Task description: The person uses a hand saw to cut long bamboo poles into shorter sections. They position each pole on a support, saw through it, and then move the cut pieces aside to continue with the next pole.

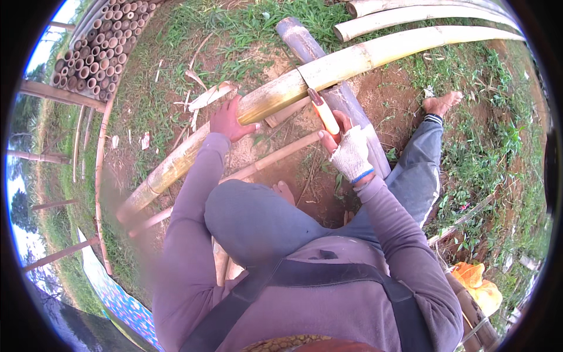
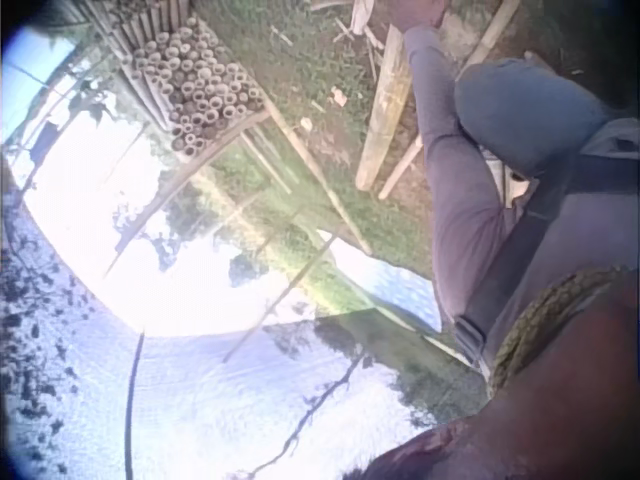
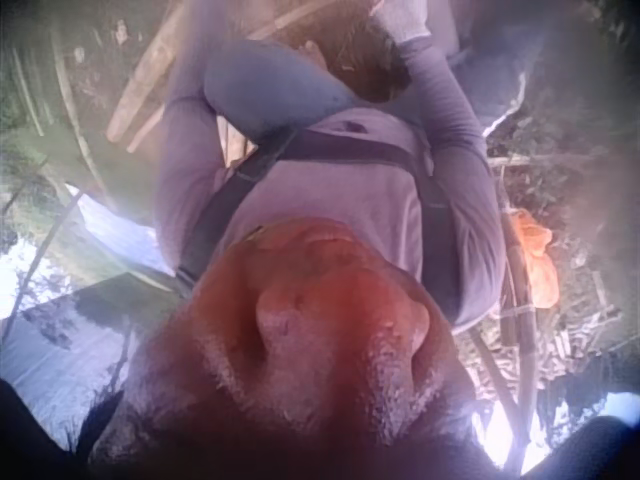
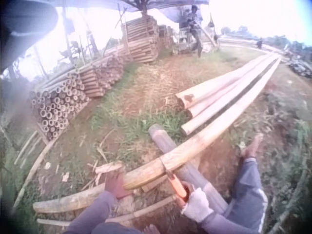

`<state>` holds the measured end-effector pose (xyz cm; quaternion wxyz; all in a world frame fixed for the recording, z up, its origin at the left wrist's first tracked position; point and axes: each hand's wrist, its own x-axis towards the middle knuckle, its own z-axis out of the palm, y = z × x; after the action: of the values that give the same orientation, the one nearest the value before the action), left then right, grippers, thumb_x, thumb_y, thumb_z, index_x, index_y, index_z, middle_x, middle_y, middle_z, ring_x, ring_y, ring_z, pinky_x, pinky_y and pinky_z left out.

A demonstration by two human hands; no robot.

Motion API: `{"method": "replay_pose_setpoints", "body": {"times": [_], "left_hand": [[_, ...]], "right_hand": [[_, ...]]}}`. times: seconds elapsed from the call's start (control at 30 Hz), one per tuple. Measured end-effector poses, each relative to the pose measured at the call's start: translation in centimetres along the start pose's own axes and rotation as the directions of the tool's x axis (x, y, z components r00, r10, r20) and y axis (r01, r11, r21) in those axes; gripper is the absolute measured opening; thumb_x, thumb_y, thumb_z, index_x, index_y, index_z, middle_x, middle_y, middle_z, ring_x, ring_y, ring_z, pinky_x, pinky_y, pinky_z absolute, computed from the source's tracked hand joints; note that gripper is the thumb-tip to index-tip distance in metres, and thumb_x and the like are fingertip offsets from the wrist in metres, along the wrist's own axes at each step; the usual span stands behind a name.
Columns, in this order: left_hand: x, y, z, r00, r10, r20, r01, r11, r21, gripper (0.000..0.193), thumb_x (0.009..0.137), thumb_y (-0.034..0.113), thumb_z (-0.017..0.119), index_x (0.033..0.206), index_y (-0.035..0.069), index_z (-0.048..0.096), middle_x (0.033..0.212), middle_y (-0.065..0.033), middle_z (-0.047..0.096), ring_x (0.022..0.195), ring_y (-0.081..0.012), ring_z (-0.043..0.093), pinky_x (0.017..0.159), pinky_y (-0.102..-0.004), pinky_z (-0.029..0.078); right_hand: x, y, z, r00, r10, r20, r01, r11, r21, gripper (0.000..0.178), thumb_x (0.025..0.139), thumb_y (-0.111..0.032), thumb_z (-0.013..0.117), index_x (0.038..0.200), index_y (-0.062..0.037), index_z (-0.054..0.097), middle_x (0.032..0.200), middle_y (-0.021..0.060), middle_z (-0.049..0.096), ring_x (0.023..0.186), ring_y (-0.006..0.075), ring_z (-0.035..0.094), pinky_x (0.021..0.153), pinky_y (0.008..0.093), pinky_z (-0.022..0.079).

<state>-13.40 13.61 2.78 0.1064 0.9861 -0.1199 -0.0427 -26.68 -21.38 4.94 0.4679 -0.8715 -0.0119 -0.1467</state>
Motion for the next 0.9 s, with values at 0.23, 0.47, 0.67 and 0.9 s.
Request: {"method": "replay_pose_setpoints", "body": {"times": [0.23, 0.47, 0.67, 0.9], "left_hand": [[0.9, 0.2, -4.7, 0.992, 0.016, -0.122, -0.033, 0.99, -0.138, 0.084, 0.084, 0.045, 0.088, 0.153, 0.011, 0.055, 0.143, -0.0233, 0.063, 0.135, -0.0418, 0.06, 0.115, -0.0498, 0.048], [3.9, 5.0, -11.2, 0.995, 0.092, 0.028, -0.086, 0.981, -0.176, 0.072, 0.086, 0.039, 0.085, 0.147, 0.01, 0.062, 0.134, -0.0207, 0.073, 0.123, -0.0389, 0.07, 0.109, -0.0475, 0.054], [4.4, 8.1, -13.5, 0.97, 0.038, 0.241, -0.053, 0.997, 0.059, 0.077, 0.086, 0.044, 0.085, 0.149, 0.009, 0.06, 0.131, -0.0209, 0.075, 0.122, -0.0393, 0.071, 0.106, -0.0469, 0.055], [2.0, 9.5, -7.6, 0.93, 0.182, 0.319, -0.212, 0.975, 0.063, 0.074, 0.085, 0.049, 0.085, 0.146, 0.013, 0.063, 0.125, -0.0204, 0.076, 0.12, -0.0423, 0.07, 0.103, -0.0497, 0.055]], "right_hand": [[-3.7, 7.3, -7.6, 0.983, 0.177, -0.055, -0.184, 0.965, -0.188, 0.05, 0.099, -0.032, 0.076, 0.137, -0.0022, 0.063, 0.122, 0.0228, 0.07, 0.11, 0.0388, 0.07, 0.093, 0.0475, 0.056], [-6.1, 14.5, -9.1, 0.876, 0.381, -0.294, -0.427, 0.897, -0.11, 0.041, 0.099, -0.034, 0.073, 0.119, 0.0015, 0.073, 0.102, 0.0252, 0.077, 0.099, 0.042, 0.075, 0.09, 0.0501, 0.056], [-5.5, 15.2, -7.0, 0.886, 0.411, -0.213, -0.438, 0.894, -0.094, 0.037, 0.096, -0.029, 0.075, 0.117, 0.0016, 0.074, 0.106, 0.0265, 0.077, 0.103, 0.0434, 0.074, 0.092, 0.0506, 0.056], [-6.2, 15.3, -8.7, 0.851, 0.477, -0.22, -0.49, 0.872, -0.001, 0.031, 0.094, -0.025, 0.079, 0.109, 0.0025, 0.076, 0.102, 0.0258, 0.078, 0.097, 0.0418, 0.075, 0.088, 0.0494, 0.057]]}}
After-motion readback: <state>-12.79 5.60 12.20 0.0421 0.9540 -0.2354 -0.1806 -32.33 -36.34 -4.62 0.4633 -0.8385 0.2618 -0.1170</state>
